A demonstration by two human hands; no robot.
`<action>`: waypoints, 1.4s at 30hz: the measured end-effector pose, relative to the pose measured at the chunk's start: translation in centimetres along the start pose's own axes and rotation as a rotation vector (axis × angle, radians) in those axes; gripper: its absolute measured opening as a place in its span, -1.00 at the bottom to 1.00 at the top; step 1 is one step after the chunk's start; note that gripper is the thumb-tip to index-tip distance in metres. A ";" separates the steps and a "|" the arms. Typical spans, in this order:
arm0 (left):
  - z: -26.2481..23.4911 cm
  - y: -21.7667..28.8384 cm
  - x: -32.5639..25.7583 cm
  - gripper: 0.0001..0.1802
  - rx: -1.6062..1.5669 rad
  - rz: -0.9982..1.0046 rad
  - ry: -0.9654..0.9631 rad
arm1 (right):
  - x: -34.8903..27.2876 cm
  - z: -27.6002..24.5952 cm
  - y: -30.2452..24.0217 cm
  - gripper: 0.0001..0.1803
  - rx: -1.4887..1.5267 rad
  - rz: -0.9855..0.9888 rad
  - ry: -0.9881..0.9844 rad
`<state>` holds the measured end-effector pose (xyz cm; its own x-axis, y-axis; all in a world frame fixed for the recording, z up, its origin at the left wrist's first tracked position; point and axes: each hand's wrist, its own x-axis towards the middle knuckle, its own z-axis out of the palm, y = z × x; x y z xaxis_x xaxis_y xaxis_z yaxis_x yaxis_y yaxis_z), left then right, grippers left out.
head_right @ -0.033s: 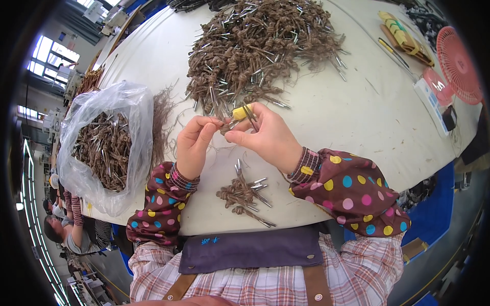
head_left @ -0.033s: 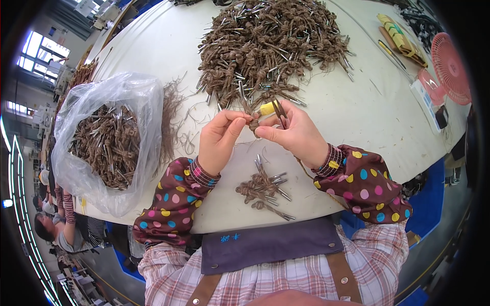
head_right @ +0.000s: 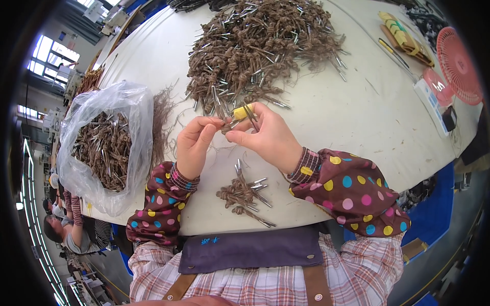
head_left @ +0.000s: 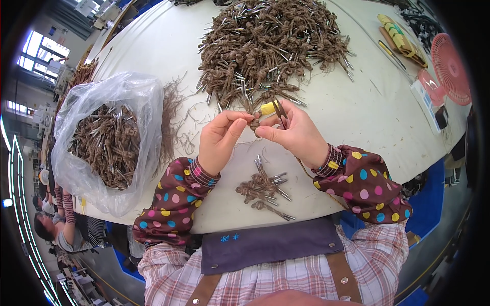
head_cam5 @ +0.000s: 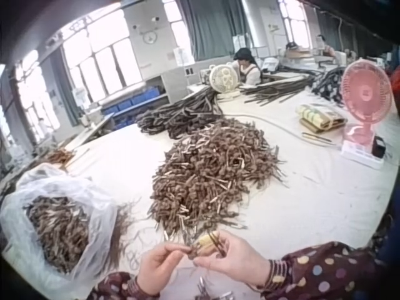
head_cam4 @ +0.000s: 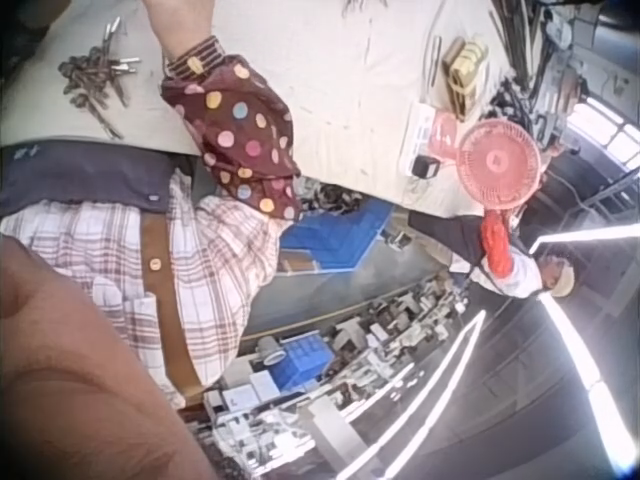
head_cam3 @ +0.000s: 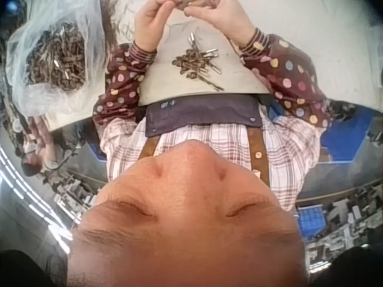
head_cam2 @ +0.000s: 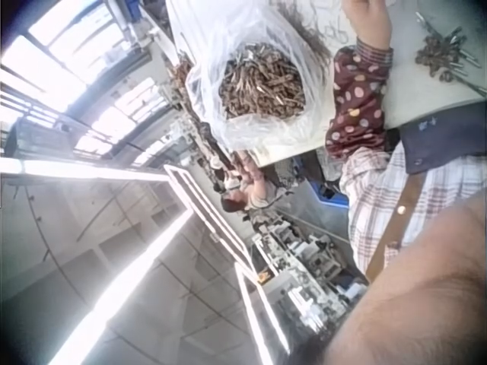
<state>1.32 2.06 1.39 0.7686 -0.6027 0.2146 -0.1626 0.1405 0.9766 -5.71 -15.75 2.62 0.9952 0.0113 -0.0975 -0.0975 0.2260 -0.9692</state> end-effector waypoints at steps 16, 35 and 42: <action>-0.1 0.0 0.3 -0.86 0.157 -0.048 -0.001 | 0.2 0.2 0.6 -0.57 -0.385 -0.197 0.049; -0.2 0.3 0.5 -0.94 0.591 0.204 -0.005 | -1.0 -0.6 -1.2 -0.67 -1.014 -0.526 0.026; -0.1 0.6 0.8 -0.92 0.671 0.348 -0.068 | -1.1 -0.6 -1.5 -0.78 -1.139 -0.541 0.004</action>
<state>1.87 1.73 2.13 0.5678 -0.6612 0.4904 -0.7468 -0.1632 0.6447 -6.62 -16.71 4.07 0.9109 0.1769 0.3729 0.3654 -0.7656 -0.5294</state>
